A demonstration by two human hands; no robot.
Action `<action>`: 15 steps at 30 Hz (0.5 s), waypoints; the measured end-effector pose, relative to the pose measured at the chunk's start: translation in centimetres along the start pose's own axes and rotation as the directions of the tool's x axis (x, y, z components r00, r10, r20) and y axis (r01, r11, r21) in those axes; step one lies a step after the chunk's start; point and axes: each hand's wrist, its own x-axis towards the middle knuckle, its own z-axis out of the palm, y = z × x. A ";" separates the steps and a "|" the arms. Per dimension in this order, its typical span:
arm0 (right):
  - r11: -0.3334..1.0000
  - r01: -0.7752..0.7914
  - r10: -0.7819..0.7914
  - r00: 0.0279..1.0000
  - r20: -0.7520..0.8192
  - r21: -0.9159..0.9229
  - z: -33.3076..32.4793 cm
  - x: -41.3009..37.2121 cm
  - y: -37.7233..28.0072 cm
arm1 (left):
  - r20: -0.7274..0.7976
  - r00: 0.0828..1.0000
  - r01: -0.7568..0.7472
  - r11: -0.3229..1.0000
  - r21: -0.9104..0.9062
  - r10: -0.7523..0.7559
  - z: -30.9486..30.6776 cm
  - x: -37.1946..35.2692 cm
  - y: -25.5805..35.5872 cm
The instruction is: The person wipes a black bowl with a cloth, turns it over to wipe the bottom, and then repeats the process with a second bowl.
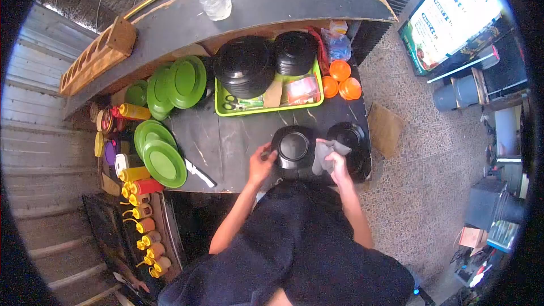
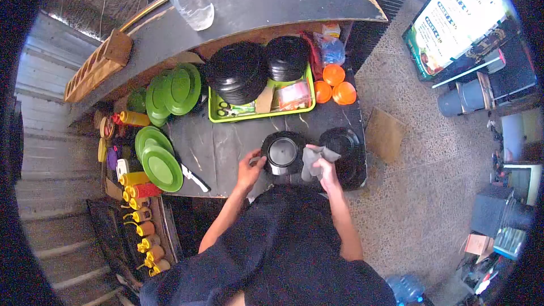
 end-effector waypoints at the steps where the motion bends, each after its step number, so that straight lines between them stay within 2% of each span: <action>1: 0.999 0.032 -0.032 0.999 -0.009 -0.040 0.1 0.2 0.0 | 0.003 1.000 0.000 1.000 0.003 0.000 0.2 0.4 -0.5; 5: 0.997 0.075 -0.074 0.997 0.027 -0.030 1.4 2.1 -1.6 | 0.041 0.997 -0.073 0.992 0.107 0.069 1.1 1.9 1.2; 7: 0.994 0.107 -0.107 0.994 0.018 0.003 2.3 4.6 -3.3 | 0.039 0.992 -0.129 0.945 0.301 0.123 1.6 3.8 3.4; 8: 0.985 0.170 -0.169 0.985 0.010 -0.035 2.4 6.2 -4.0 | 0.093 0.989 -0.135 0.968 0.210 0.118 1.7 5.7 4.3; 9: 0.971 0.226 -0.226 0.974 0.003 -0.075 2.5 7.8 -4.8 | 0.125 0.977 -0.184 0.980 0.071 0.175 2.2 6.5 8.3; 10: 0.953 0.268 -0.269 0.963 0.009 -0.141 2.7 9.6 -6.0 | 0.100 0.978 -0.198 0.965 0.170 0.183 2.6 7.8 10.9; 11: 0.929 0.306 -0.309 0.951 0.019 -0.207 3.0 11.5 -7.5 | 0.075 0.974 -0.221 0.963 0.156 0.212 3.2 9.4 12.6; 12: 0.927 0.321 -0.326 0.945 0.009 -0.194 3.5 13.4 -8.9 | 0.121 0.974 -0.202 0.973 0.107 0.189 3.5 11.1 14.8; 13: 0.923 0.339 -0.345 0.939 -0.002 -0.181 4.1 15.4 -10.2 | 0.081 0.973 -0.222 0.973 0.057 0.217 4.2 12.9 15.9; 14: 0.919 0.356 -0.358 0.933 0.020 -0.170 4.5 17.3 -11.4 | 0.103 0.954 -0.294 0.948 0.120 0.283 4.5 15.8 16.0; 15: 0.914 0.374 -0.372 0.927 0.042 -0.159 4.8 19.2 -12.4 | 0.118 0.961 -0.264 0.954 0.143 0.248 5.1 17.9 16.5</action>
